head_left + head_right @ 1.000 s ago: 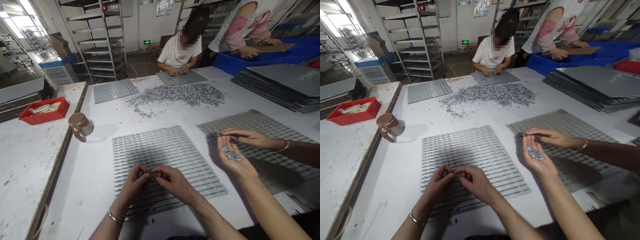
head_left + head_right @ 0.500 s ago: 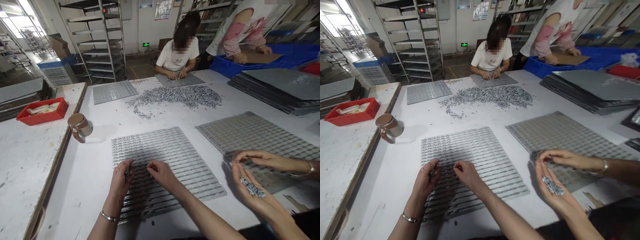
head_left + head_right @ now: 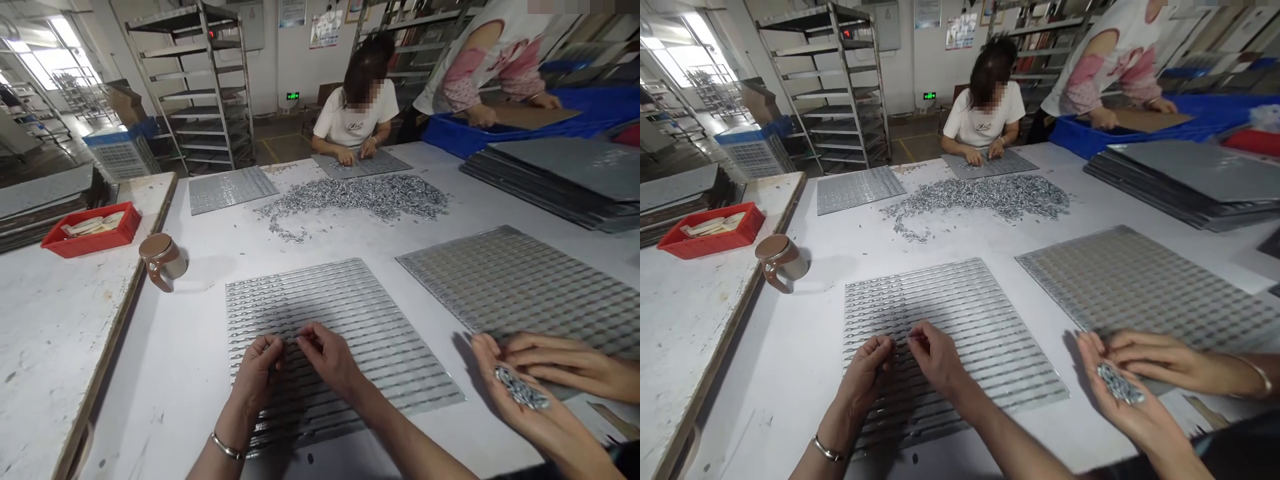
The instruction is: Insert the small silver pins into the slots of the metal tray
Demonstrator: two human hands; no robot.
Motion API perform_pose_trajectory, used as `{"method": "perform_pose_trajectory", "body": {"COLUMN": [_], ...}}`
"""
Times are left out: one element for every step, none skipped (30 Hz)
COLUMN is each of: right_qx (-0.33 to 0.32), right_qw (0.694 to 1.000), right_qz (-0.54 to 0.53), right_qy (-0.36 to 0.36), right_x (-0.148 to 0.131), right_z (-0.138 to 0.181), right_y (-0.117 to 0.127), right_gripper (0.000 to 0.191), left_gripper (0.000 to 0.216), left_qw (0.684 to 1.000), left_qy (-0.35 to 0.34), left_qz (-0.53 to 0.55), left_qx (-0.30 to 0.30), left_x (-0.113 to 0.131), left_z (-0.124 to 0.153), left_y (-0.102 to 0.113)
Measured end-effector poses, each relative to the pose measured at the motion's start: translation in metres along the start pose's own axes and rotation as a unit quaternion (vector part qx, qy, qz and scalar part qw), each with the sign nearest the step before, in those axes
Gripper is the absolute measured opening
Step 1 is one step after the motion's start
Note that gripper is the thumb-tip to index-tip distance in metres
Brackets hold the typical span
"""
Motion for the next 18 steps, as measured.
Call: {"method": "perform_pose_trajectory", "body": {"right_qx": [-0.010,-0.021,-0.031,-0.041,-0.049,-0.055,-0.059,-0.059,-0.059,-0.059,-0.061,-0.070,-0.084,-0.099,-0.112,-0.121,-0.126,-0.127], "right_qw": [0.999,0.998,0.998,0.997,0.996,0.995,0.994,0.994,0.994,0.995,0.996,0.996,0.995,0.993,0.990,0.988,0.985,0.983], "right_qz": [-0.030,-0.048,-0.058,-0.064,-0.069,-0.074,-0.077,-0.073,-0.061,-0.040,-0.013,0.016,0.043,0.066,0.085,0.101,0.117,0.133], "right_qy": [0.014,0.023,0.023,0.015,-0.001,-0.021,-0.041,-0.057,-0.065,-0.065,-0.057,-0.045,-0.031,-0.019,-0.009,-0.001,0.006,0.011], "right_x": [-0.009,-0.016,-0.021,-0.023,-0.021,-0.018,-0.012,-0.006,0.000,0.005,0.009,0.011,0.012,0.012,0.012,0.012,0.011,0.010], "right_z": [0.005,0.010,0.015,0.018,0.019,0.019,0.018,0.015,0.012,0.008,0.004,0.001,-0.001,-0.001,-0.001,-0.001,-0.001,-0.001], "right_y": [0.003,0.005,0.007,0.008,0.008,0.009,0.009,0.010,0.011,0.012,0.012,0.011,0.008,0.004,0.000,-0.004,-0.007,-0.009], "right_gripper": [0.018,0.020,0.021,0.022,0.022,0.023,0.024,0.023,0.022,0.021,0.020,0.019,0.019,0.019,0.019,0.019,0.018,0.017], "left_gripper": [0.048,0.047,0.047,0.046,0.045,0.044,0.042,0.040,0.040,0.039,0.040,0.040,0.040,0.039,0.038,0.038,0.039,0.039], "left_qw": [1.000,1.000,1.000,0.999,0.999,0.999,0.999,1.000,1.000,1.000,0.999,0.998,0.997,0.996,0.996,0.996,0.997,0.997], "left_qy": [0.000,0.002,0.004,0.007,0.010,0.011,0.009,0.008,0.008,0.008,0.006,0.002,-0.005,-0.013,-0.022,-0.026,-0.026,-0.023], "left_qz": [-0.011,-0.017,-0.020,-0.022,-0.025,-0.027,-0.026,-0.021,-0.008,0.008,0.025,0.036,0.042,0.043,0.041,0.037,0.035,0.033], "left_qx": [-0.007,-0.014,-0.021,-0.029,-0.034,-0.034,-0.028,-0.018,-0.001,0.020,0.041,0.059,0.072,0.079,0.080,0.076,0.068,0.058], "left_x": [-0.003,-0.006,-0.010,-0.013,-0.015,-0.016,-0.014,-0.011,-0.007,-0.001,0.006,0.012,0.018,0.024,0.027,0.028,0.027,0.024], "left_z": [0.002,0.003,0.004,0.006,0.007,0.007,0.007,0.006,0.005,0.004,0.004,0.003,0.003,0.003,0.003,0.002,0.002,0.001], "left_y": [-0.002,-0.004,-0.006,-0.008,-0.010,-0.010,-0.010,-0.008,-0.005,0.000,0.004,0.008,0.012,0.014,0.015,0.015,0.014,0.013]}}
Point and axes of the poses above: each hand's wrist, its own z-axis away from the middle knuckle, its own y-axis out of the back of the hand, x = y × z, the point moved 10 cm from there along -z, towards the middle knuckle, and after that the axes turned 14 degrees about x, right-handed, at the moved point
